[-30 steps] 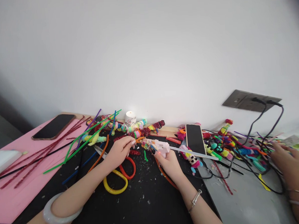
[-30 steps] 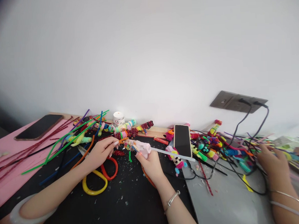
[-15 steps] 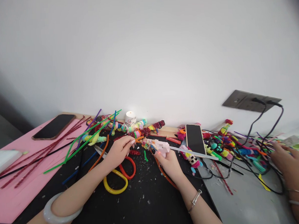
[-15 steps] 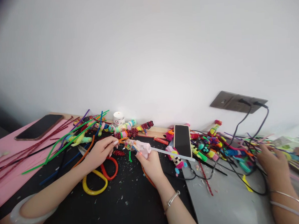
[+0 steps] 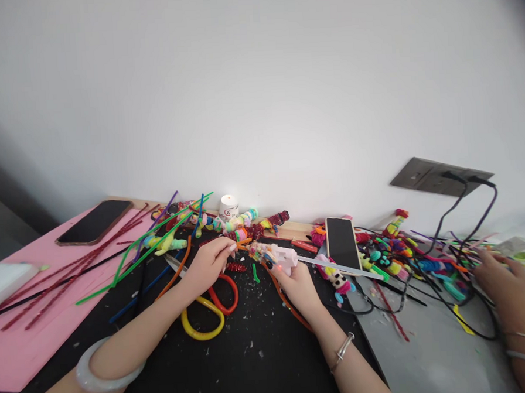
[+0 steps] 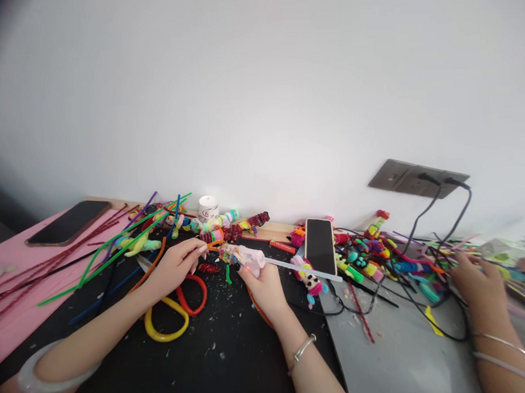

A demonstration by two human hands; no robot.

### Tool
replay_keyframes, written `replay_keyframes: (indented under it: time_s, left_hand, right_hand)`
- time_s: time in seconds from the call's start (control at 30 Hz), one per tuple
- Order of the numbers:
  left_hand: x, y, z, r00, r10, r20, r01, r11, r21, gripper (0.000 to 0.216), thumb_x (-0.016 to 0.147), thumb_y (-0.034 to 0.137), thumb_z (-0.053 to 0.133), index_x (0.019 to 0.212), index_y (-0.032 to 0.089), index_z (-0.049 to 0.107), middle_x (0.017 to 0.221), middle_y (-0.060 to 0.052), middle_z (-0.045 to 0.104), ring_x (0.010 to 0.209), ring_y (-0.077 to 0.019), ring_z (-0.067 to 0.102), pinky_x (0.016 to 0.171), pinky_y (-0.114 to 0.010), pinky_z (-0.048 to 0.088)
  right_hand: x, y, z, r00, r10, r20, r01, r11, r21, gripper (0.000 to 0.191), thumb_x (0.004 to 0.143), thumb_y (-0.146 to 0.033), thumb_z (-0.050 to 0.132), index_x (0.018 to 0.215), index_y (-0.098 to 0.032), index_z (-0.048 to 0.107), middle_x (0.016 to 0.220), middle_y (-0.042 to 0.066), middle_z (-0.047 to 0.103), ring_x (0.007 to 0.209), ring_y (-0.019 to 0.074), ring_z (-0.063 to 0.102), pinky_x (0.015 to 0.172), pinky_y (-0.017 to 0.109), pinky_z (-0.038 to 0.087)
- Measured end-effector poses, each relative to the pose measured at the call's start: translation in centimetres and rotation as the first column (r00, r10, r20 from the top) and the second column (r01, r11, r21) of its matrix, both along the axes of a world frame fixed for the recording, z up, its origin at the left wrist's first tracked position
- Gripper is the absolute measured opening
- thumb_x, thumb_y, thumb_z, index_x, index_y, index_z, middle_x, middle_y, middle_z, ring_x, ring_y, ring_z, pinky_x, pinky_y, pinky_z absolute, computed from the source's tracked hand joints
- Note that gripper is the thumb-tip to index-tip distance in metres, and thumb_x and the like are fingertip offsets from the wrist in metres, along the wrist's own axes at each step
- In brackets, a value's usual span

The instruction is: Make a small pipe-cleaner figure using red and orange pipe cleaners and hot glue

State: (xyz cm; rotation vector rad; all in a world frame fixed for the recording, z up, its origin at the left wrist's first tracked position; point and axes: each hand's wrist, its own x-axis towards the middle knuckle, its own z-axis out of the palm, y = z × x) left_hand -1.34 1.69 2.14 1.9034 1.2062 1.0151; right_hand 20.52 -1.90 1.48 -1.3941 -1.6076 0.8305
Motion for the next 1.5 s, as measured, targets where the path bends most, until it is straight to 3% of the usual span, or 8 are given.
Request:
replay_keyframes:
  time_s: [0.57, 0.77, 1.13, 1.37, 1.5]
  left_hand:
    - [-0.03, -0.01, 0.07, 1.0, 0.01, 0.006, -0.01, 1.0, -0.005, 0.024, 0.093, 0.029, 0.038, 0.076, 0.02, 0.052, 0.055, 0.007, 0.044, 0.048, -0.0123, 0.044, 0.055, -0.025, 0.036]
    - [-0.08, -0.11, 0.03, 1.0, 0.011, 0.012, -0.011, 1.0, -0.01, 0.024, 0.093, 0.03, 0.038, 0.076, 0.02, 0.052, 0.054, 0.007, 0.043, 0.047, -0.0122, 0.044, 0.055, -0.025, 0.036]
    - [-0.06, 0.09, 0.02, 0.999, 0.024, 0.035, -0.024, 1.0, 0.0, 0.022, 0.093, 0.029, 0.039, 0.077, 0.02, 0.052, 0.057, 0.007, 0.044, 0.049, -0.0125, 0.045, 0.057, -0.025, 0.038]
    - [-0.24, 0.27, -0.17, 0.996, 0.058, 0.063, -0.057, 0.998, -0.01, 0.022, 0.092, 0.031, 0.041, 0.077, 0.02, 0.054, 0.055, 0.007, 0.044, 0.049, -0.0132, 0.045, 0.057, -0.026, 0.037]
    - [-0.52, 0.36, -0.14, 0.991, 0.088, 0.102, -0.085, 0.996, -0.026, 0.022, 0.092, 0.032, 0.042, 0.077, 0.02, 0.055, 0.051, 0.007, 0.044, 0.048, -0.0132, 0.044, 0.057, -0.026, 0.036]
  right_hand:
    - [-0.01, -0.08, 0.14, 1.0, 0.019, -0.016, -0.018, 1.0, 0.007, 0.027, 0.08, -0.028, 0.057, 0.098, -0.013, 0.071, 0.09, 0.004, 0.073, 0.08, 0.0219, 0.064, 0.074, 0.028, 0.049]
    - [-0.01, -0.1, 0.04, 1.0, -0.008, 0.02, 0.008, 1.0, 0.004, 0.024, 0.079, -0.029, 0.057, 0.089, -0.013, 0.072, 0.082, 0.005, 0.073, 0.075, 0.0228, 0.064, 0.069, 0.029, 0.05]
    - [0.15, 0.1, 0.07, 0.999, 0.036, 0.003, -0.036, 0.999, 0.023, 0.029, 0.081, -0.029, 0.057, 0.101, -0.015, 0.072, 0.095, 0.006, 0.074, 0.093, 0.0257, 0.066, 0.081, 0.031, 0.052]
    - [0.29, 0.12, 0.04, 1.0, -0.013, 0.028, 0.013, 1.0, -0.001, 0.027, 0.079, -0.028, 0.057, 0.095, -0.013, 0.073, 0.089, 0.006, 0.074, 0.082, 0.0246, 0.066, 0.072, 0.03, 0.052]
    - [0.63, 0.22, 0.03, 0.994, -0.1, 0.038, 0.099, 0.995, 0.026, 0.031, 0.081, -0.032, 0.055, 0.098, -0.011, 0.072, 0.091, 0.008, 0.073, 0.081, 0.0254, 0.065, 0.074, 0.032, 0.05]
